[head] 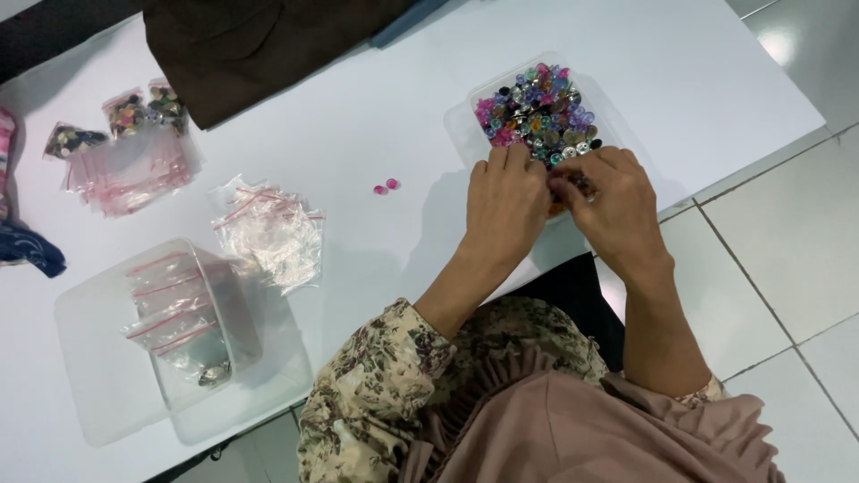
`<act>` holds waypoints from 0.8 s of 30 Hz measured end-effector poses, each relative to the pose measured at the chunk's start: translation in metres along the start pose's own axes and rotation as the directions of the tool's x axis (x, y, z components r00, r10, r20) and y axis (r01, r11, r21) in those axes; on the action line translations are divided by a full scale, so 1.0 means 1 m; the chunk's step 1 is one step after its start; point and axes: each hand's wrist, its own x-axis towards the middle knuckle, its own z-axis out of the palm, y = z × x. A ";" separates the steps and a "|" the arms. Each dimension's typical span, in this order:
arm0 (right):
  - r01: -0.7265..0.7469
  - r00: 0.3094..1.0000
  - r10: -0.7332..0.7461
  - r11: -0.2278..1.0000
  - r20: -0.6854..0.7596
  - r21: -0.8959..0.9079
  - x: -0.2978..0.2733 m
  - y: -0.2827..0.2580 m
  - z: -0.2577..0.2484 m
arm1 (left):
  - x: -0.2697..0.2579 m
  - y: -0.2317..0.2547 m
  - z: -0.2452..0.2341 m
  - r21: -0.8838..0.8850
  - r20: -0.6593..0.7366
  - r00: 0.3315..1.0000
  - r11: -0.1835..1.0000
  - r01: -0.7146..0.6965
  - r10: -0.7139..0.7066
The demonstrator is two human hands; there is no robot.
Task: Sorting colorful buttons from a container and placing them into small plastic bags
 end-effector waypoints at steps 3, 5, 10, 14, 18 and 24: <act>0.038 0.999 -0.037 0.999 -0.039 0.028 0.011 -0.026 -0.007 | 0.002 -0.005 -0.024 0.011 -0.040 0.999 0.999 0.035 -0.034; 0.085 0.995 -0.082 0.995 -0.053 0.056 0.022 -0.048 -0.006 | -0.002 -0.016 -0.049 0.004 -0.054 0.997 0.998 0.064 -0.064; 0.225 0.973 -0.212 0.959 -0.089 0.171 0.044 -0.083 0.033 | -0.027 -0.059 -0.103 -0.023 -0.039 0.980 0.980 0.196 -0.197; 0.249 0.967 -0.251 0.918 -0.036 0.309 0.053 -0.115 0.073 | -0.058 -0.097 -0.122 -0.046 0.000 0.933 0.932 0.360 -0.361; 0.195 0.969 -0.236 0.914 0.075 0.355 0.054 -0.127 0.113 | -0.085 -0.125 -0.114 -0.061 0.110 0.856 0.856 0.513 -0.505; 0.227 0.963 -0.259 0.931 0.077 0.287 0.040 -0.108 0.153 | -0.105 -0.143 -0.083 -0.086 0.123 0.810 0.807 0.584 -0.573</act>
